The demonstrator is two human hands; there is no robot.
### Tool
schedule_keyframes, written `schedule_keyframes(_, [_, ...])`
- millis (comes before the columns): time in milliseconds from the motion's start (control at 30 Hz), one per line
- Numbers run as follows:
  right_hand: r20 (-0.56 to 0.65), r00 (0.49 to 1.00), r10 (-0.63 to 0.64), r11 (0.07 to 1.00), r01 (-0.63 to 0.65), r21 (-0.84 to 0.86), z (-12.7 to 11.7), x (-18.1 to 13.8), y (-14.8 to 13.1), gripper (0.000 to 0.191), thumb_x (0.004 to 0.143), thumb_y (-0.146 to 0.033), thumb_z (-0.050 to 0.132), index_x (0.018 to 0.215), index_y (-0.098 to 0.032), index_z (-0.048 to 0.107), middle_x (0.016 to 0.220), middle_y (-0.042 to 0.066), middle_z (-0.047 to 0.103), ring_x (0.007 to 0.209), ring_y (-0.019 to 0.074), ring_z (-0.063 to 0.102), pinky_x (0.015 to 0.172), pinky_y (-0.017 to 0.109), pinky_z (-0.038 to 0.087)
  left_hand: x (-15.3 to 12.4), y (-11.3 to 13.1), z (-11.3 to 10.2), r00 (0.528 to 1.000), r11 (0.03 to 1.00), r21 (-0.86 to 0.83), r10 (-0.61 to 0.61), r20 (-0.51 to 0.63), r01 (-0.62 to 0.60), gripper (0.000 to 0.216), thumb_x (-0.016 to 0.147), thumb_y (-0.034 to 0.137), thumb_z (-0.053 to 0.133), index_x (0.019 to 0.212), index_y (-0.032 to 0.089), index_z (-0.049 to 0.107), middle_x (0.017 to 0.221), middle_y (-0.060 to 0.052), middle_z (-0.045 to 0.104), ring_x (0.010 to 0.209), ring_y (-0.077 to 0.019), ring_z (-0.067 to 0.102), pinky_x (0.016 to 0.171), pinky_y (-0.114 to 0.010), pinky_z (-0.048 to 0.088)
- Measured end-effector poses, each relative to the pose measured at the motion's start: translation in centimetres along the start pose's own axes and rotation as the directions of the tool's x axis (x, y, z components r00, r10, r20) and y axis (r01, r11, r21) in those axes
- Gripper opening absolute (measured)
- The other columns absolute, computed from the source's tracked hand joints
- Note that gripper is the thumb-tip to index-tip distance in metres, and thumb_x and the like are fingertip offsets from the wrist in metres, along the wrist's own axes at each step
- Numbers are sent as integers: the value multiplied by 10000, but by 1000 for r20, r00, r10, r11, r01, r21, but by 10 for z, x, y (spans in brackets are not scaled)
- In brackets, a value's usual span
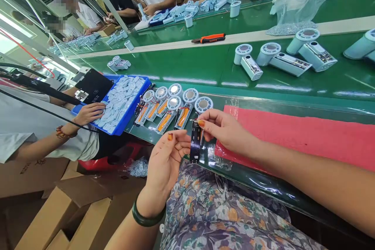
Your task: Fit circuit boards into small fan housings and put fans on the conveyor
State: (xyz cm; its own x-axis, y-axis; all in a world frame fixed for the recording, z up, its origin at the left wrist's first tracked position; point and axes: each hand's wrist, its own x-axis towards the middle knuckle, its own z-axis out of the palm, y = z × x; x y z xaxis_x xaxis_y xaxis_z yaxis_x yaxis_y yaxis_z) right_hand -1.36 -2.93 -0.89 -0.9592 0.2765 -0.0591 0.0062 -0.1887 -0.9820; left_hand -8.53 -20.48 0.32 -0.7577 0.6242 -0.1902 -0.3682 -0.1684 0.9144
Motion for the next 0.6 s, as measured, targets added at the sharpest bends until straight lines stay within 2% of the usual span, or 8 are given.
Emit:
schedule_keyframes(100, [-11, 1000, -11, 1000, 11, -1, 2, -2, 1, 197, 877, -393, 647, 887, -209, 575, 770, -18, 618, 623, 105, 557, 601, 273, 478, -2, -7, 4, 988, 987, -64, -146, 51, 149, 416, 841, 456, 819, 1110, 147, 751, 911, -89, 783, 752, -178, 749, 681, -256, 621])
schedule_keyframes(200, [-17, 999, -32, 999, 32, -35, 4, -5, 1, 161, 880, -357, 638, 875, -206, 583, 835, 6, 655, 719, 119, 604, 673, 282, 508, -4, -13, 9, 969, 964, -119, -229, 94, 240, 463, 849, 433, 819, 1205, 158, 705, 942, -84, 793, 775, -184, 766, 716, -266, 637])
schedule_keyframes(300, [-35, 999, -30, 996, 27, -87, 4, -6, 3, 132, 892, -332, 628, 881, -206, 592, 838, 13, 672, 751, 130, 623, 696, 287, 518, -2, -18, 10, 958, 946, -165, -261, 118, 278, 415, 860, 380, 818, 1188, 160, 693, 900, -68, 793, 743, -165, 763, 710, -248, 636])
schedule_keyframes(433, [-42, 999, -34, 994, 30, -102, 4, -7, 7, 154, 915, -360, 616, 890, -210, 594, 767, 1, 656, 681, 127, 608, 626, 277, 506, 1, -20, 11, 949, 931, -198, -281, 147, 306, 411, 843, 363, 839, 1173, 171, 686, 856, -50, 785, 703, -145, 750, 662, -216, 622])
schedule_keyframes(600, [2, 1000, -20, 998, 21, -61, 4, -7, 10, 205, 936, -416, 605, 909, -214, 581, 698, -25, 611, 616, 117, 575, 581, 269, 476, 3, -20, 12, 947, 930, -197, -283, 152, 309, 540, 852, 362, 829, 1332, 215, 631, 842, -18, 773, 688, -135, 739, 634, -203, 607])
